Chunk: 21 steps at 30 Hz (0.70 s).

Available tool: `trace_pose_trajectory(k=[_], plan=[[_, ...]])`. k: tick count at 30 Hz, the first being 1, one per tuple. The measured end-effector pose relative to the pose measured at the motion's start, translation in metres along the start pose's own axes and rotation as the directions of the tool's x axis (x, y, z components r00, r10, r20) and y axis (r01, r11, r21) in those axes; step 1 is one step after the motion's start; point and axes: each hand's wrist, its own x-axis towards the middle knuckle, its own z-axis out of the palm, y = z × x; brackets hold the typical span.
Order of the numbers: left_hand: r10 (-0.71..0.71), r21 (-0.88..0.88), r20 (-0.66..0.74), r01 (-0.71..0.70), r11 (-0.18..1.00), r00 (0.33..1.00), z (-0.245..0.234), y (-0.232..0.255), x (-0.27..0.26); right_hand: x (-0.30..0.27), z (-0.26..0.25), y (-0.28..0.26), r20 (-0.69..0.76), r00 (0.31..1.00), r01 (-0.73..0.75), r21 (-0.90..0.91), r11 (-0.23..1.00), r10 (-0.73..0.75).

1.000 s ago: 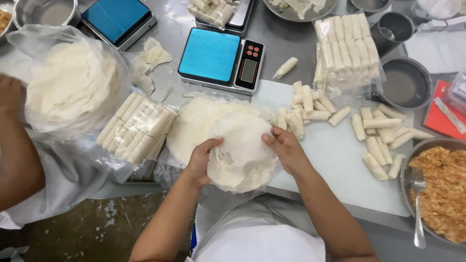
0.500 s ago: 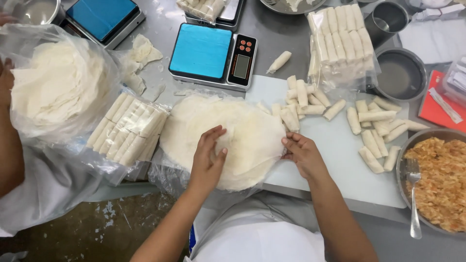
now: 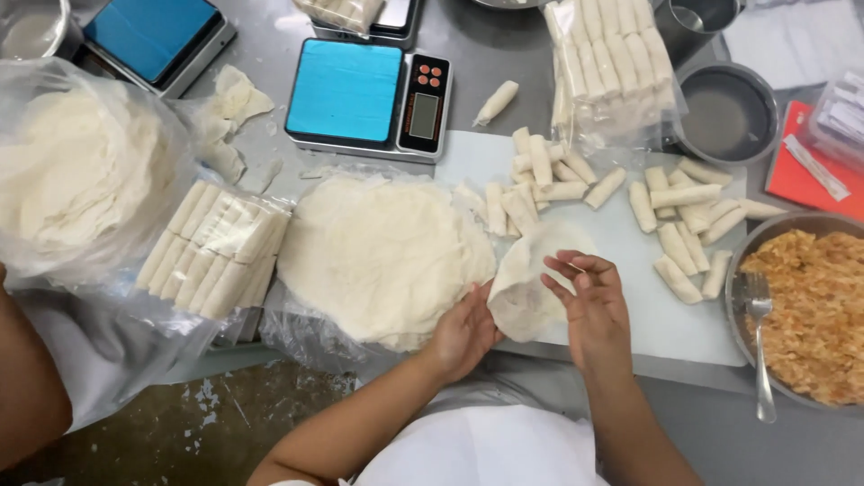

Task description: The person places a square of dough onto a white surface, adds a small portion of filling from a bowl, and rolls the dough into a cylinder. The person then gathers several of these rolls and places them into a clear plastic bag.

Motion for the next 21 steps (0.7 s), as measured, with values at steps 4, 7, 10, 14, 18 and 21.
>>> trace_pose_trajectory(k=[4, 7, 10, 14, 18, 21], plan=[[-0.045, 0.093, -0.084, 0.053, 0.994, 0.995, 0.005, 0.003, -0.016, -0.01, -0.045, 0.027, 0.006, 0.999, 0.042, -0.267, 0.963, -0.042], [-0.02, 0.361, -0.214, 0.098, 0.927, 0.977, 0.023, 0.017, -0.022, -0.017, -0.043, 0.025, 0.127, 0.99, 0.121, -0.586, 0.801, -0.057], [0.137, 0.893, -0.222, 0.145, 0.426, 0.965, 0.047, 0.03, -0.02, -0.018, -0.049, 0.033, 0.351, 0.917, 0.4, -0.791, 0.463, -0.191], [0.358, 0.986, -0.061, 0.113, -0.125, 0.932, 0.03, 0.031, -0.002, -0.016, -0.071, 0.038, 0.346, 0.922, 0.38, -0.894, 0.238, -0.174], [0.397, 0.985, -0.17, 0.161, 0.058, 0.902, 0.027, 0.044, 0.0, -0.015, -0.082, 0.037, 0.36, 0.922, 0.384, -0.893, 0.234, -0.14], [0.373, 0.972, -0.222, 0.175, 0.156, 0.901, 0.035, 0.051, -0.002, -0.014, -0.082, 0.03, 0.336, 0.934, 0.357, -0.875, 0.327, -0.119]])
